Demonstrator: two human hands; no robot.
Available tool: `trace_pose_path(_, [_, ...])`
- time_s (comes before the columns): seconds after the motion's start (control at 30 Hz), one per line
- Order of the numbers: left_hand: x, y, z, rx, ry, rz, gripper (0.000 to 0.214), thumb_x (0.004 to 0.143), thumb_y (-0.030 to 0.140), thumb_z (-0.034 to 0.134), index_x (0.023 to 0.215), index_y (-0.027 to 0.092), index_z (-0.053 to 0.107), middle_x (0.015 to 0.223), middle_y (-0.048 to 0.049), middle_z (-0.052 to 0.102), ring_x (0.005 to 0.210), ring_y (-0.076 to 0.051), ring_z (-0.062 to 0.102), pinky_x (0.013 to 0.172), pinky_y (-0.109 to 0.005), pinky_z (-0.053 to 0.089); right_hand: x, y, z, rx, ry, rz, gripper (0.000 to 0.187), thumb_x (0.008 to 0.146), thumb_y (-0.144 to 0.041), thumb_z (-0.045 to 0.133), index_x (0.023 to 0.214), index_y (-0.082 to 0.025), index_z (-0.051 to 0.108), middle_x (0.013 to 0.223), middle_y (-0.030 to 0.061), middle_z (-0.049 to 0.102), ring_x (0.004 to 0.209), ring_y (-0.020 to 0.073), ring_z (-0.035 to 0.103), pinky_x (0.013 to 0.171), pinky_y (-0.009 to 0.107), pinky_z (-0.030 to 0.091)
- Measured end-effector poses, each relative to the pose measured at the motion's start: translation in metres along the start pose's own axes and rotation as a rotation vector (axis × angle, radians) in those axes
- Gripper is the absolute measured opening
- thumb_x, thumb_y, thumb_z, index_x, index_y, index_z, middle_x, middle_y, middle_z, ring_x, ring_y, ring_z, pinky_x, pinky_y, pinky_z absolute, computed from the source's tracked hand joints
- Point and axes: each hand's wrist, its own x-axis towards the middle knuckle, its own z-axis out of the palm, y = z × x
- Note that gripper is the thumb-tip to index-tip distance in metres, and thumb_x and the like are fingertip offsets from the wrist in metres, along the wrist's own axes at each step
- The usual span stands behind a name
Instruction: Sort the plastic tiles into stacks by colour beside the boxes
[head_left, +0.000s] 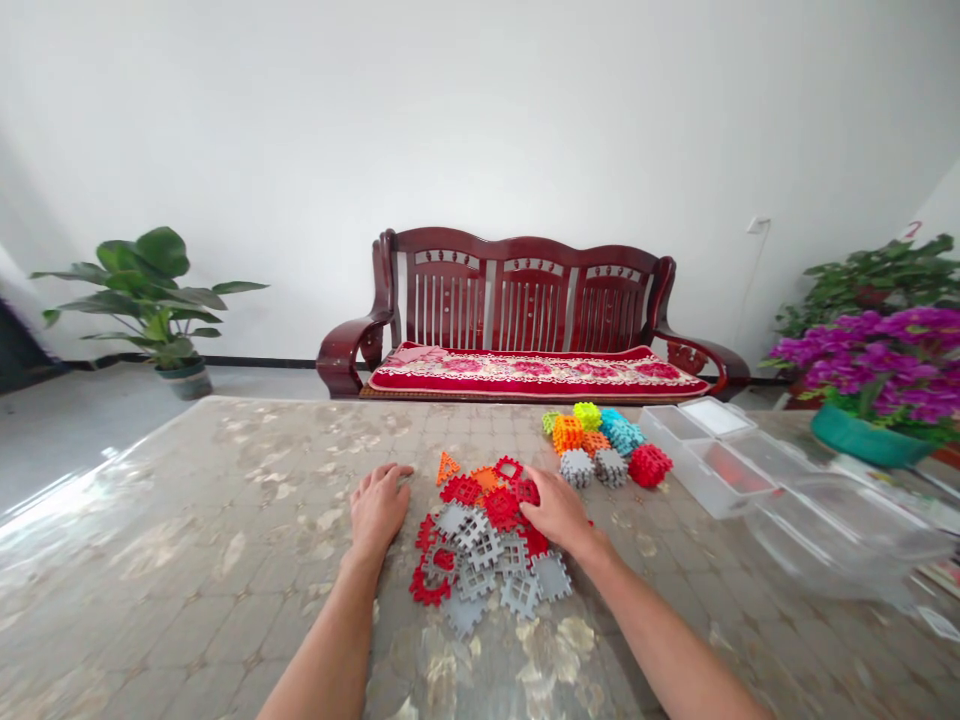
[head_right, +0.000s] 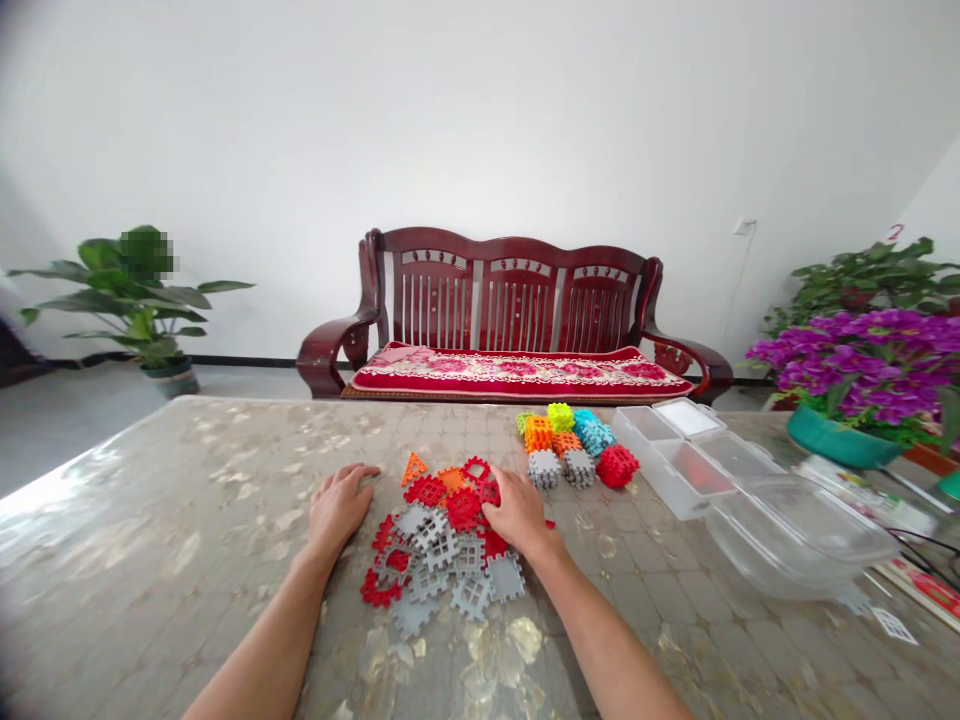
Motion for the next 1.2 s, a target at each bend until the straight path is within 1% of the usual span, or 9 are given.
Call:
trace_pose_path(0.17, [0.001,-0.001,0.001,-0.005,0.005,0.008,0.041,0.087,0.024,0.043,0.120,0.029,0.068,0.137,-0.0058,0.060,0.126,-0.028,0.052,0.102,-0.043,0.039,0.001,0.005,-0.003,0.068,-0.006,-0.093,0.066,0.074,-0.018,0.061,0.139,-0.017,0.053,0.126,0.0106,0.066,0.116,0.0244,0.060,0.104,0.036,0.042])
trace_pose_path(0.3, [0.001,-0.001,0.001,-0.005,0.008,0.009,0.040,0.087,0.023,0.044,0.118,0.030,0.068,0.136,-0.0054,0.061,0.124,-0.027,0.053,0.102,-0.042,0.039,-0.002,0.018,-0.006,0.166,0.024,-0.095,0.070,0.070,-0.016,0.063,0.139,-0.020,0.053,0.130,0.0092,0.064,0.119,0.0234,0.059,0.105,0.037,0.041])
trace_pose_path(0.5, [0.000,0.000,0.000,0.008,-0.006,0.000,0.041,0.088,0.026,0.042,0.120,0.029,0.068,0.137,-0.0058,0.060,0.126,-0.027,0.052,0.102,-0.043,0.039,-0.004,0.031,0.000,0.224,0.049,-0.110,0.068,0.066,-0.005,0.056,0.132,-0.018,0.059,0.132,0.0096,0.064,0.123,0.0226,0.057,0.108,0.038,0.041])
trace_pose_path(0.6, [0.000,0.000,0.000,0.010,-0.013,-0.001,0.042,0.088,0.026,0.041,0.121,0.029,0.067,0.138,-0.0052,0.059,0.127,-0.028,0.052,0.102,-0.043,0.039,-0.007,0.028,0.005,0.208,0.092,-0.103,0.063,0.068,-0.004,0.054,0.129,-0.015,0.061,0.131,0.0114,0.064,0.122,0.0221,0.057,0.109,0.036,0.040])
trace_pose_path(0.7, [0.000,0.000,0.000,0.007,-0.015,-0.003,0.043,0.088,0.025,0.040,0.121,0.029,0.067,0.138,-0.0055,0.059,0.128,-0.028,0.051,0.103,-0.044,0.039,-0.014,0.019,0.007,0.124,0.157,-0.032,0.054,0.074,-0.014,0.059,0.128,-0.015,0.061,0.126,0.0135,0.065,0.120,0.0258,0.058,0.107,0.038,0.041])
trace_pose_path(0.8, [0.000,0.000,0.000,0.004,-0.011,-0.003,0.042,0.088,0.025,0.041,0.121,0.029,0.067,0.139,-0.0058,0.059,0.128,-0.028,0.050,0.103,-0.044,0.039,-0.019,0.011,0.007,0.016,0.211,0.034,0.053,0.075,-0.025,0.065,0.128,-0.018,0.061,0.121,0.0138,0.067,0.115,0.0297,0.059,0.102,0.040,0.043])
trace_pose_path(0.97, [0.000,0.000,0.000,0.009,-0.009,-0.002,0.043,0.088,0.025,0.040,0.122,0.029,0.067,0.139,-0.0059,0.059,0.129,-0.028,0.050,0.103,-0.044,0.039,-0.018,0.007,0.009,-0.102,0.224,0.083,0.052,0.077,-0.023,0.064,0.128,-0.018,0.060,0.111,0.0142,0.070,0.106,0.0295,0.063,0.094,0.039,0.046])
trace_pose_path(1.07, [0.000,0.000,0.000,0.008,-0.005,0.001,0.043,0.088,0.025,0.040,0.121,0.029,0.067,0.139,-0.0062,0.059,0.128,-0.028,0.051,0.103,-0.044,0.039,-0.016,0.007,0.011,-0.069,0.228,0.106,0.056,0.074,-0.020,0.064,0.130,-0.019,0.058,0.111,0.0124,0.071,0.104,0.0275,0.065,0.092,0.037,0.047])
trace_pose_path(1.2, [0.000,-0.001,0.000,0.006,0.003,0.005,0.042,0.088,0.024,0.042,0.120,0.030,0.068,0.138,-0.0053,0.061,0.126,-0.028,0.052,0.103,-0.044,0.039,-0.020,0.008,0.006,0.103,0.278,0.096,0.062,0.071,-0.019,0.064,0.132,-0.020,0.056,0.117,0.0102,0.070,0.108,0.0258,0.064,0.097,0.038,0.047])
